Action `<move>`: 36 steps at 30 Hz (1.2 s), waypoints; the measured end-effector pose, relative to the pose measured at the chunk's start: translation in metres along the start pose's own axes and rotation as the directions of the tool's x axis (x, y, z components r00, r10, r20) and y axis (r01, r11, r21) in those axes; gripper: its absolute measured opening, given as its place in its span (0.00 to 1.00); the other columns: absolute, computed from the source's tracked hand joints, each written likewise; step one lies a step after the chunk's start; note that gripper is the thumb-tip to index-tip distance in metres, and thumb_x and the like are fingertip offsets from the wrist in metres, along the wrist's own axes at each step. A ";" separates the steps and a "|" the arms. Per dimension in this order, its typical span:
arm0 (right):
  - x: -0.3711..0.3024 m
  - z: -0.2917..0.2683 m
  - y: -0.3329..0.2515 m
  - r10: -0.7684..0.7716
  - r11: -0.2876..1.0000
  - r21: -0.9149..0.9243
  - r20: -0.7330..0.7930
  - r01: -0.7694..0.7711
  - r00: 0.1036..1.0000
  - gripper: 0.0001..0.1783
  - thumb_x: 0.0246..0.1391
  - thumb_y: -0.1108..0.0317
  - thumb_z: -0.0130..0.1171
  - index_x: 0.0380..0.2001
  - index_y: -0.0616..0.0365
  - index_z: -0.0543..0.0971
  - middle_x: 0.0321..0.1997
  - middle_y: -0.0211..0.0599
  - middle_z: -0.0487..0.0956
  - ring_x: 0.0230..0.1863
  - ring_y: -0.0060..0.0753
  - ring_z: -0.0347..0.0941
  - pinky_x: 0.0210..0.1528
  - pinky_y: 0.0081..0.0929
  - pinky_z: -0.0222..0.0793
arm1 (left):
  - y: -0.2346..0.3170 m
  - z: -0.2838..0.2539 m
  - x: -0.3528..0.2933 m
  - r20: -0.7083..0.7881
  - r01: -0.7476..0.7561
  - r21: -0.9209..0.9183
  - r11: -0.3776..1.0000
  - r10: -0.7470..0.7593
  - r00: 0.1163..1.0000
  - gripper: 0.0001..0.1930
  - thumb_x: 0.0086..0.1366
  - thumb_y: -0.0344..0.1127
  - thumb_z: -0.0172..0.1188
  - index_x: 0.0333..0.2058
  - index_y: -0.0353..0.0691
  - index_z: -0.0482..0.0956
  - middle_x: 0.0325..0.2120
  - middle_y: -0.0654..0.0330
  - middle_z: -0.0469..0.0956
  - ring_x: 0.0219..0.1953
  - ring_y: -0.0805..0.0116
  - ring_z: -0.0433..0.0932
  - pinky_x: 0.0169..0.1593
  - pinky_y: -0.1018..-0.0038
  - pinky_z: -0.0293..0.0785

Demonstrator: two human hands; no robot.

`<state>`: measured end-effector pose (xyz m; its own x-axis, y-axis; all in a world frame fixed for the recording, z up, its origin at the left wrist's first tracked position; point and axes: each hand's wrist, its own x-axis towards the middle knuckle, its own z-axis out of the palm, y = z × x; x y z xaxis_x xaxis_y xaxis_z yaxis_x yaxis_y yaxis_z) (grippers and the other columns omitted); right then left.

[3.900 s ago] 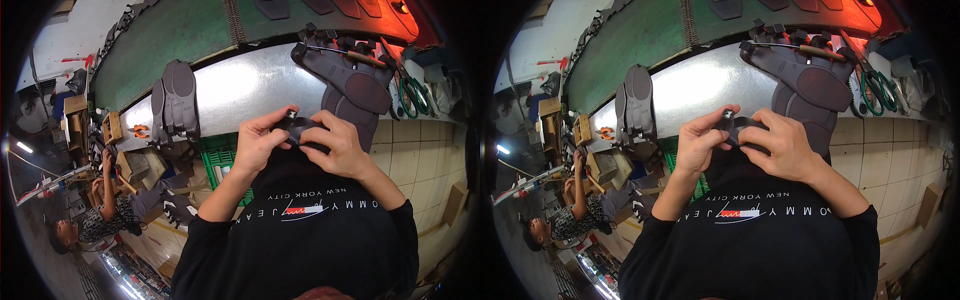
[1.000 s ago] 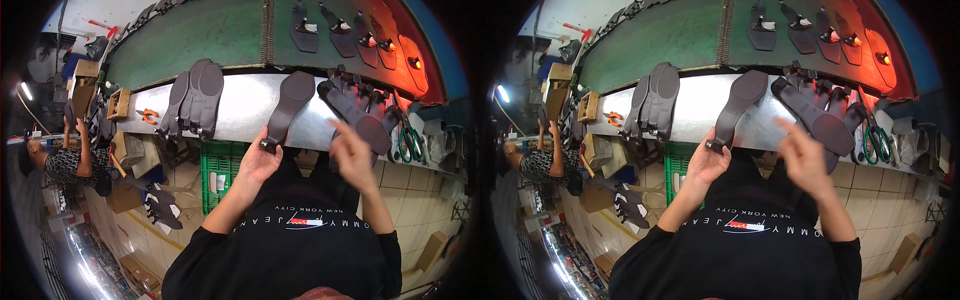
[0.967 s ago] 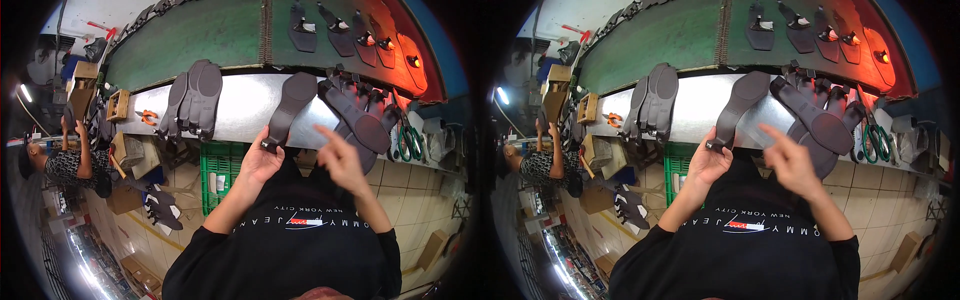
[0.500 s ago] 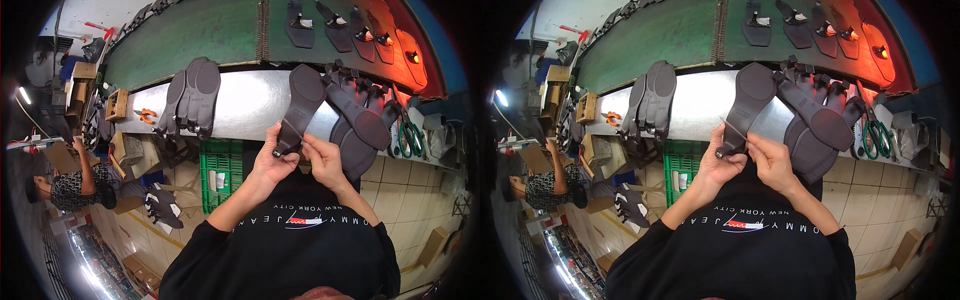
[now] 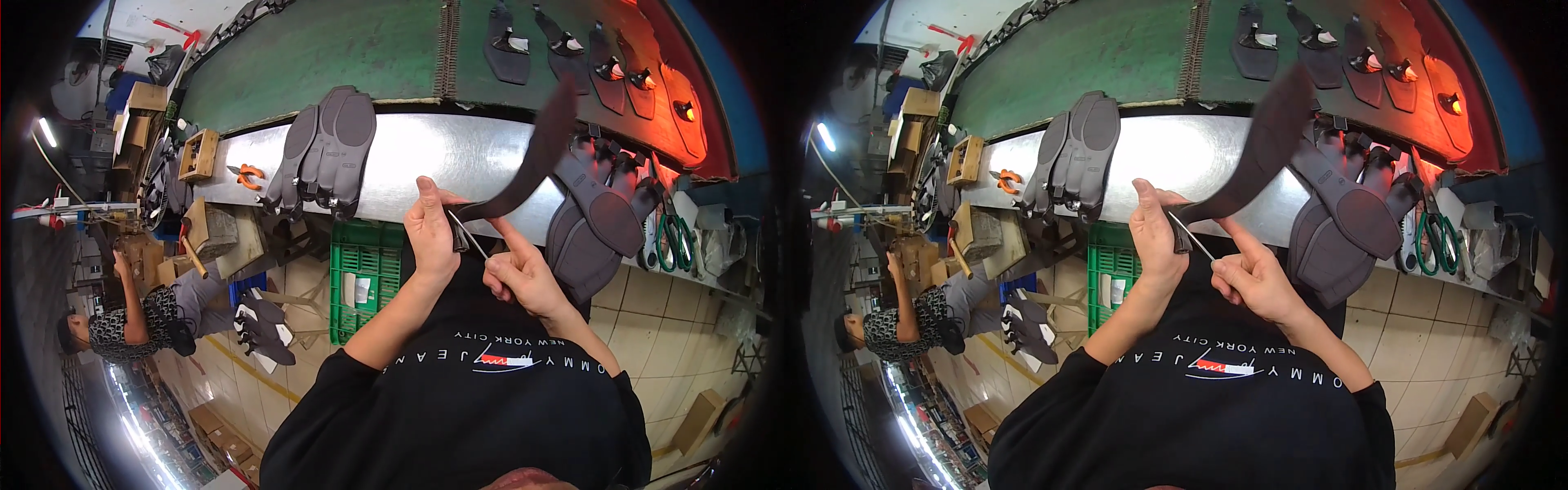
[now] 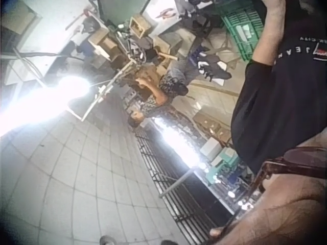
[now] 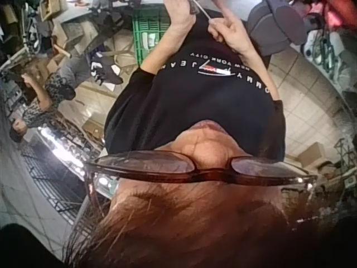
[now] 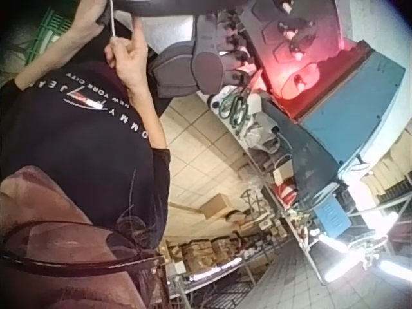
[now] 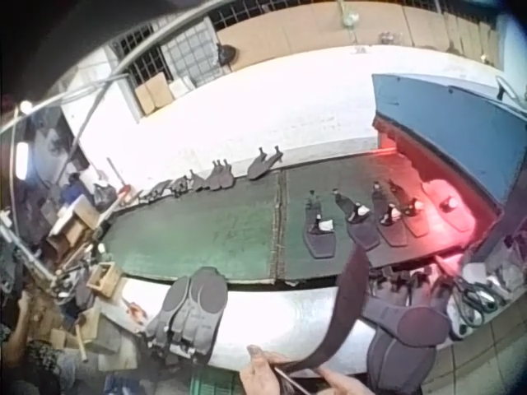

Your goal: Manually assemble and trim components of sandals, focusing on attaching straps to the soles.

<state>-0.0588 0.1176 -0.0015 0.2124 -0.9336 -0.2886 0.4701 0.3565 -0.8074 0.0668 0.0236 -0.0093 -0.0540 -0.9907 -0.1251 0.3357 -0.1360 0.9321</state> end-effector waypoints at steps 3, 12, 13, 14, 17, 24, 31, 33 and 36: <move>0.002 -0.002 0.003 0.004 0.989 0.146 -0.012 -0.002 1.000 0.30 0.61 0.71 0.49 0.64 0.59 0.56 0.18 0.28 0.68 0.17 0.15 0.60 0.19 0.13 0.55 | -0.001 0.000 0.000 0.034 -0.056 0.041 0.998 0.055 0.998 0.32 0.67 0.60 0.45 0.17 0.35 0.75 0.15 0.63 0.74 0.19 0.79 0.70 0.26 0.82 0.66; -0.010 -0.013 -0.019 -0.207 0.967 -0.187 -0.184 0.173 0.961 0.12 0.62 0.71 0.46 0.44 0.63 0.74 0.19 0.29 0.71 0.17 0.15 0.63 0.18 0.13 0.57 | 0.008 -0.003 0.013 -0.034 0.286 -0.158 0.945 -0.295 0.955 0.32 0.66 0.64 0.39 0.17 0.42 0.67 0.12 0.63 0.68 0.09 0.75 0.62 0.12 0.80 0.56; -0.011 -0.009 -0.015 -0.277 0.903 -0.379 -0.147 0.204 0.950 0.11 0.61 0.74 0.46 0.41 0.64 0.77 0.19 0.30 0.73 0.18 0.15 0.65 0.20 0.14 0.59 | 0.009 -0.002 0.013 -0.044 0.326 -0.169 0.930 -0.338 0.940 0.32 0.65 0.66 0.40 0.17 0.42 0.68 0.11 0.63 0.69 0.08 0.75 0.63 0.12 0.80 0.56; -0.007 -0.002 -0.013 -0.394 0.797 -0.538 -0.115 0.276 0.912 0.09 0.57 0.78 0.49 0.36 0.65 0.79 0.20 0.32 0.73 0.20 0.17 0.67 0.22 0.16 0.61 | 0.009 -0.001 0.011 -0.046 0.329 -0.168 0.929 -0.340 0.939 0.32 0.65 0.66 0.40 0.17 0.42 0.68 0.11 0.63 0.69 0.08 0.75 0.63 0.12 0.80 0.56; 0.005 0.000 -0.005 -0.548 0.508 -0.801 -0.017 0.316 0.836 0.07 0.52 0.78 0.55 0.36 0.65 0.78 0.24 0.41 0.77 0.23 0.34 0.74 0.27 0.25 0.69 | 0.010 0.005 0.007 0.010 0.413 -0.157 0.897 -0.417 0.909 0.32 0.65 0.66 0.40 0.18 0.42 0.68 0.10 0.64 0.68 0.08 0.75 0.63 0.12 0.80 0.57; 0.007 0.006 0.004 -0.636 0.302 -0.847 0.163 0.438 0.754 0.08 0.48 0.78 0.58 0.34 0.62 0.75 0.27 0.42 0.77 0.27 0.44 0.75 0.27 0.33 0.70 | 0.006 0.005 0.013 0.030 0.469 -0.185 0.864 -0.472 0.881 0.32 0.63 0.68 0.41 0.18 0.42 0.68 0.10 0.66 0.66 0.09 0.75 0.62 0.12 0.81 0.56; 0.004 0.005 -0.003 -0.602 0.432 -0.839 0.006 0.331 0.799 0.03 0.51 0.77 0.55 0.31 0.62 0.74 0.26 0.42 0.78 0.26 0.44 0.76 0.28 0.31 0.71 | 0.008 0.003 0.016 0.184 0.579 -0.278 0.767 -0.549 0.815 0.30 0.62 0.68 0.44 0.20 0.44 0.67 0.13 0.65 0.67 0.10 0.75 0.59 0.14 0.80 0.54; 0.008 0.004 0.005 -0.596 0.468 -0.832 -0.048 0.299 0.801 0.00 0.54 0.77 0.53 0.30 0.62 0.73 0.23 0.44 0.76 0.23 0.47 0.75 0.25 0.33 0.69 | 0.008 0.006 0.014 0.277 0.668 -0.387 0.636 -0.611 0.742 0.27 0.62 0.67 0.46 0.22 0.47 0.69 0.14 0.64 0.66 0.10 0.74 0.56 0.17 0.80 0.54; 0.011 0.006 0.011 -0.552 0.519 -0.806 -0.063 0.284 0.831 0.03 0.55 0.76 0.53 0.28 0.62 0.71 0.19 0.48 0.72 0.21 0.51 0.71 0.22 0.38 0.65 | 0.001 0.010 0.014 0.309 0.695 -0.452 0.559 -0.633 0.710 0.27 0.60 0.68 0.47 0.24 0.48 0.71 0.13 0.67 0.68 0.11 0.75 0.58 0.16 0.81 0.54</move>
<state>-0.0457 0.1120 -0.0104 -0.1368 -0.9753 0.1735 -0.3862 -0.1088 -0.9160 0.0572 0.0101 -0.0064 -0.5413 -0.6145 -0.5738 0.5749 -0.7686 0.2808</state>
